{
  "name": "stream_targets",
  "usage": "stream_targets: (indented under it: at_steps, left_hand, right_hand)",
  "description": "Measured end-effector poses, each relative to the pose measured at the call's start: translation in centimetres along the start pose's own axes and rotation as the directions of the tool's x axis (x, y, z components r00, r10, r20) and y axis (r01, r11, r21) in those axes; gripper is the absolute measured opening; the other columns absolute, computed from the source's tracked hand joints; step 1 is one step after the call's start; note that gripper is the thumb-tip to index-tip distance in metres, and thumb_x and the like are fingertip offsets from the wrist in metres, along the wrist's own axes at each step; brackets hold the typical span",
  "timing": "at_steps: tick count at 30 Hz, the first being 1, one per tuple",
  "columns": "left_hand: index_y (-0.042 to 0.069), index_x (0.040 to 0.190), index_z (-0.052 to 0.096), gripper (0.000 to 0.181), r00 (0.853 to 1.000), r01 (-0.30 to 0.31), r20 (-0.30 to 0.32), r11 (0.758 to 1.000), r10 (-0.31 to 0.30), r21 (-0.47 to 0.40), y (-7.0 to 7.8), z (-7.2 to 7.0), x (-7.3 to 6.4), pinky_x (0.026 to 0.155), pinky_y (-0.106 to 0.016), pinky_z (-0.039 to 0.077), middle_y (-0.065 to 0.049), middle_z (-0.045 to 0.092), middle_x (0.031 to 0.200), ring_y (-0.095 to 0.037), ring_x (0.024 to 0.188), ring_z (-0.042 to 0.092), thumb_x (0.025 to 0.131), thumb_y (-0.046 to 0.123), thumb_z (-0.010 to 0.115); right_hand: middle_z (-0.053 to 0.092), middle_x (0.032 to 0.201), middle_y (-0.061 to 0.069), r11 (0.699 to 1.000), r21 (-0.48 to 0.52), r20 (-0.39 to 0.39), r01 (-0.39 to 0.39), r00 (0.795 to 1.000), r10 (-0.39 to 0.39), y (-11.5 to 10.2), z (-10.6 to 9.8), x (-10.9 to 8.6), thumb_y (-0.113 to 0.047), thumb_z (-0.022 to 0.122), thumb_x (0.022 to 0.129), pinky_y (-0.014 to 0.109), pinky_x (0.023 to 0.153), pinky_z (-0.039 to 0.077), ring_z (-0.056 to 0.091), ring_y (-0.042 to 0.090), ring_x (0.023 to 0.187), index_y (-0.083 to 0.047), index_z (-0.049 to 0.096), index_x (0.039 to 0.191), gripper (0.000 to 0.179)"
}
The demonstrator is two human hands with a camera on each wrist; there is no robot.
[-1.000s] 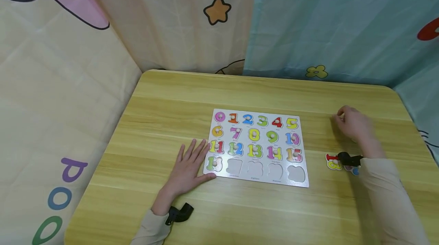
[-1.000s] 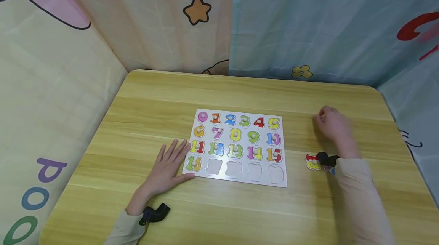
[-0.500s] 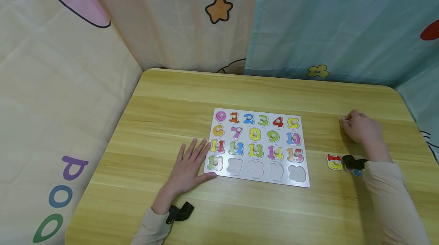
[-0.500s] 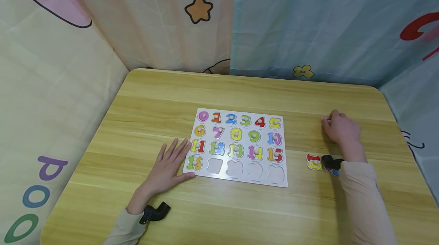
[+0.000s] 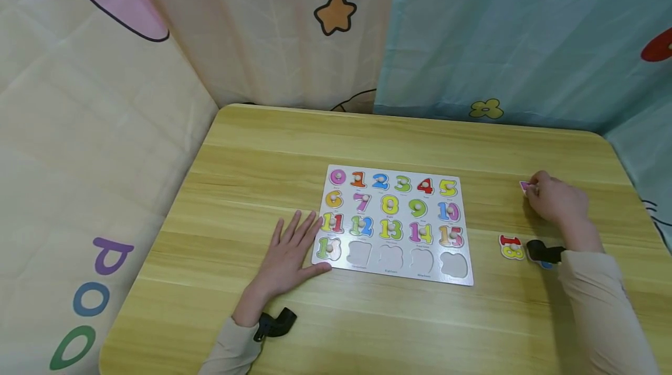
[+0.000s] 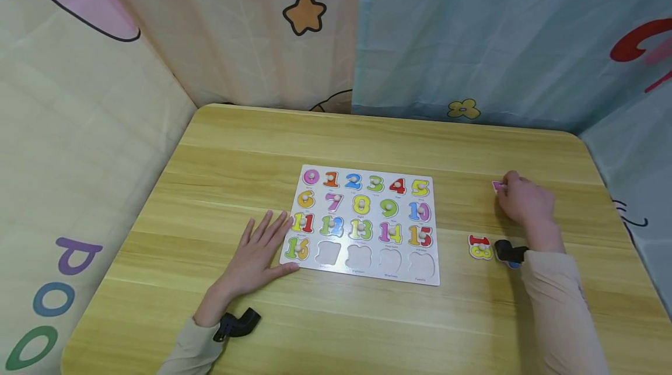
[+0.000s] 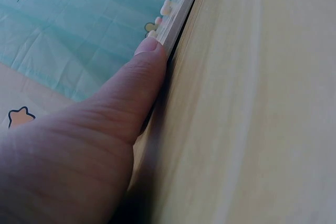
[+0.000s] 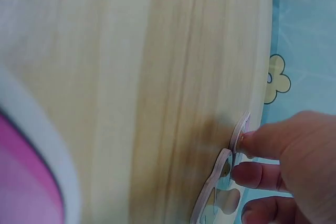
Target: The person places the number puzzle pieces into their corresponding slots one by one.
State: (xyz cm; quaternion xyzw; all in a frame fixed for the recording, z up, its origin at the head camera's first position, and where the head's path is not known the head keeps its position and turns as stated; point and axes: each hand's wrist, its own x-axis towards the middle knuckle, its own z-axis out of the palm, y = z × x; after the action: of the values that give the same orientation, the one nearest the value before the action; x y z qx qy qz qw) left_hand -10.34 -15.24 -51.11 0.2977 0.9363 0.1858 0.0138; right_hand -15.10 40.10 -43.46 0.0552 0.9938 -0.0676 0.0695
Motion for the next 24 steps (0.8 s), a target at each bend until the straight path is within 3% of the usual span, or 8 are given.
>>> stream_targets:
  at_steps: [8,12,14,19,24]
  left_hand:
    - [0.015,0.153,0.020,0.089,1.000,0.000,-0.001,1.000,0.000,0.002,0.0,0.0,0.1,0.111,-0.051,-0.006,-0.004,0.014,0.158,-0.027,0.143,0.000,0.086,0.066,0.050]
    - [0.015,0.153,0.020,0.089,1.000,-0.002,0.004,1.000,0.002,0.003,0.0,0.0,0.1,0.111,-0.051,-0.005,-0.004,0.014,0.158,-0.028,0.143,0.000,0.086,0.066,0.050]
    - [0.015,0.153,0.020,0.089,1.000,-0.002,0.008,1.000,0.002,0.004,0.1,-0.1,0.1,0.111,-0.051,-0.005,-0.004,0.014,0.158,-0.028,0.143,0.000,0.086,0.066,0.050]
    - [0.015,0.153,0.021,0.088,1.000,0.005,0.012,1.000,-0.005,-0.001,0.2,-0.2,0.0,0.111,-0.051,-0.005,-0.004,0.014,0.157,-0.028,0.143,0.000,0.086,0.065,0.051]
    - [0.013,0.152,0.023,0.088,1.000,-0.006,-0.009,1.000,0.006,-0.007,0.2,-0.3,0.0,0.111,-0.053,-0.003,-0.006,0.017,0.157,-0.030,0.143,0.003,0.086,0.064,0.052]
  right_hand:
    - [0.059,0.083,0.029,1.000,-0.016,0.077,0.026,0.997,-0.024,-0.6,-0.8,0.1,-0.015,0.044,0.096,0.051,0.049,0.041,0.057,0.042,0.068,0.007,0.044,0.103,0.023]
    - [0.059,0.083,0.031,0.999,-0.041,0.061,0.033,0.998,-0.031,-1.2,-0.4,0.1,-0.023,0.041,0.100,0.057,0.049,0.041,0.056,0.054,0.070,0.007,0.045,0.096,0.030]
    - [0.059,0.076,0.027,0.998,-0.035,0.023,0.051,0.998,-0.050,-2.0,0.1,0.0,-0.026,0.040,0.100,0.055,0.047,0.040,0.056,0.053,0.065,0.005,0.046,0.093,0.032]
    - [0.049,0.061,0.008,0.989,0.011,-0.046,0.147,0.988,-0.146,-6.6,0.9,-1.0,-0.026,0.045,0.100,0.038,0.040,0.034,0.047,0.028,0.050,0.002,0.046,0.094,0.029]
    - [0.042,0.056,-0.001,0.954,0.014,-0.056,0.298,0.953,-0.297,-13.1,2.2,-3.1,-0.029,0.053,0.098,0.028,0.039,0.027,0.039,0.016,0.045,-0.005,0.049,0.084,0.028]
